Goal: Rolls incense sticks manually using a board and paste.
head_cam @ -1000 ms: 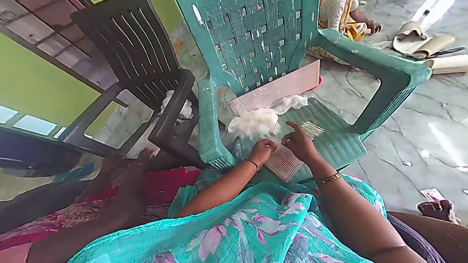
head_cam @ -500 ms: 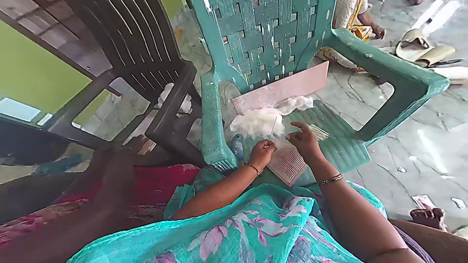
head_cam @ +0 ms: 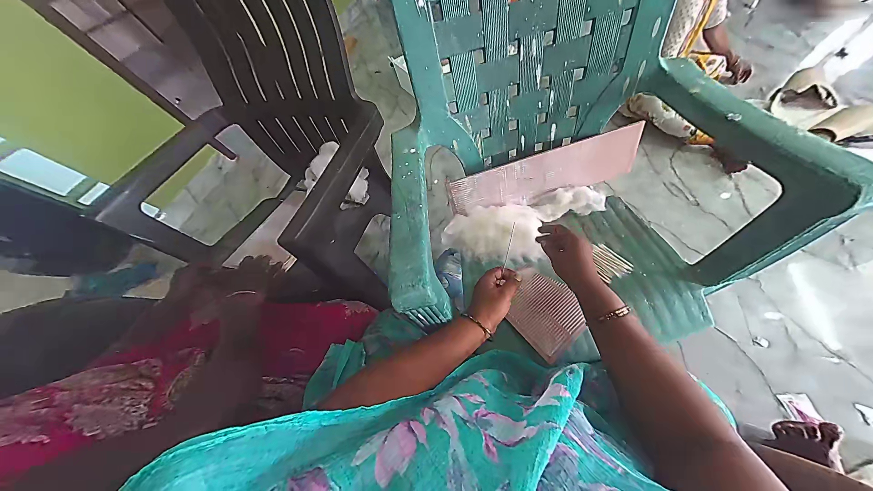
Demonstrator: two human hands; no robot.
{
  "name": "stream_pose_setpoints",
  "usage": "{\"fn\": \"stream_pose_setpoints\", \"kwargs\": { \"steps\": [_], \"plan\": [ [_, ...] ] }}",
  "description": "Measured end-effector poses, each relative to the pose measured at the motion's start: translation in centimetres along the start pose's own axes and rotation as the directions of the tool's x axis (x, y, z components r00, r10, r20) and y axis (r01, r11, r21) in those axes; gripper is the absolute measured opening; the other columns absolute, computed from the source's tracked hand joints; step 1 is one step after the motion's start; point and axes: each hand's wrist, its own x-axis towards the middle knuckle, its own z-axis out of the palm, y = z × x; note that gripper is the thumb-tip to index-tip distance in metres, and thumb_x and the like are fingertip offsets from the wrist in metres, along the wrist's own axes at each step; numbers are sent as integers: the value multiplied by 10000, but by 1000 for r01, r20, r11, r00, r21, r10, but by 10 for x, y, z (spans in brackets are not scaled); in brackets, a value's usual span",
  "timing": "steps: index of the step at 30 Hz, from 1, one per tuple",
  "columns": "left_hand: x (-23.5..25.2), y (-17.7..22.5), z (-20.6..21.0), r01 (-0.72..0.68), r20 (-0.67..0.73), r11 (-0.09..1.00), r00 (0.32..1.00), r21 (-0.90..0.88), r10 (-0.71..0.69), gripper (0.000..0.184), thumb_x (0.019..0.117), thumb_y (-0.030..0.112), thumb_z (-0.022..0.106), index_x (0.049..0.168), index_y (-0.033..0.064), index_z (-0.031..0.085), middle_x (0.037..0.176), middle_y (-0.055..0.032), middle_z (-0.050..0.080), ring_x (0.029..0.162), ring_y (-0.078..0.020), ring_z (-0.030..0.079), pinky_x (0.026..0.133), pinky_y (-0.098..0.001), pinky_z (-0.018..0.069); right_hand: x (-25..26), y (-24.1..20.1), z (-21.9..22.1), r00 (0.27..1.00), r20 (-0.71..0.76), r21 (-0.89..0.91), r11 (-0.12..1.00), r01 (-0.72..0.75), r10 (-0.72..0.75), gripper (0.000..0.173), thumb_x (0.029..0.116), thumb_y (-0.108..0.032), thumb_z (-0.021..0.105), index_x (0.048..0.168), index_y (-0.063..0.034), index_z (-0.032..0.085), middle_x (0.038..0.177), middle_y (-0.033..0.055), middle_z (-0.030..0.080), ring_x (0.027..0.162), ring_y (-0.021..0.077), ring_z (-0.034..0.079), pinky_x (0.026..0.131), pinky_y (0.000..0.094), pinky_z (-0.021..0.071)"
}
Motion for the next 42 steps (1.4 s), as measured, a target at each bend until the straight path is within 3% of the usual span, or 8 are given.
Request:
{"fn": "stream_pose_setpoints", "kwargs": {
  "steps": [5, 9, 14, 18, 23, 32, 36, 42],
  "plan": [
    [3, 1, 6, -14, -36, 999, 999, 29, 15, 178, 1045, 186, 600, 1055, 24, 671, 1087, -123, 594, 868, -178, 567, 793, -355, 493, -31, -21, -5, 956, 286, 286, 947, -147, 62, 267, 991, -115, 674, 1249, -53, 641, 985, 71, 727, 797, 118, 656, 740, 325, 547],
    [4, 1, 6, -13, -48, 998, 999, 69, 17, 182, 1039, 178, 599, 1064, 20, 687, 1152, -145, 600, 977, -215, 592, 859, -390, 503, -33, -22, -4, 974, 209, 287, 947, -143, 84, 253, 966, 2, 654, 1218, -17, 631, 884, 79, 714, 706, 114, 643, 685, 309, 550],
    [6, -1, 4, 16, -54, 999, 998, 51, -13, 170, 1034, 173, 605, 1072, 22, 674, 1159, -150, 600, 956, -204, 591, 849, -377, 507, -9, 1, 0, 989, -10, 284, 949, -136, 145, 287, 996, -24, 621, 1281, 2, 598, 1005, 130, 734, 800, 195, 702, 759, 396, 583],
    [6, -3, 5, -5, -45, 999, 999, 48, 7, 197, 1046, 192, 597, 1090, 13, 668, 1029, -110, 633, 882, -157, 590, 824, -342, 499, 5, 13, -4, 996, 21, 61, 994, -94, 92, 416, 1036, 1, 519, 1451, -31, 515, 1455, 211, 570, 1233, 392, 634, 1041, 565, 499],
    [7, -5, 5, -29, -40, 999, 999, 24, 30, 187, 1036, 167, 624, 1093, -6, 662, 940, -86, 630, 838, -129, 586, 805, -310, 503, 0, 13, -18, 995, -32, -93, 991, -100, 97, 384, 1037, 22, 492, 1408, -36, 572, 1465, 237, 548, 1258, 426, 604, 1043, 588, 471],
    [-17, 6, 1, -99, 67, 994, 993, 37, 97, 202, 1037, 90, 594, 1196, -4, 675, 984, -66, 651, 804, -75, 566, 757, -242, 482, -60, -25, -28, 970, 244, 354, 930, -100, 12, 372, 984, -99, 670, 1333, -9, 577, 1145, 115, 713, 941, 137, 688, 857, 339, 562],
    [-32, 6, -3, -141, 145, 987, 981, 71, 130, 327, 1019, 88, 621, 1324, -24, 583, 1072, -121, 683, 926, -123, 646, 867, -298, 535, -77, -29, -22, 950, 311, 379, 916, -128, 4, 485, 913, 5, 722, 1367, -12, 549, 1061, 111, 742, 893, 133, 709, 827, 324, 579],
    [-54, 11, -6, -130, 123, 992, 984, -4, 129, 274, 1092, 101, 461, 1307, -3, 594, 985, -63, 624, 723, -64, 540, 677, -221, 469, -100, -32, -26, 969, 247, 451, 883, -130, 16, 453, 913, 82, 659, 1341, -30, 561, 888, 86, 716, 732, 118, 685, 721, 295, 586]
  ]
}}
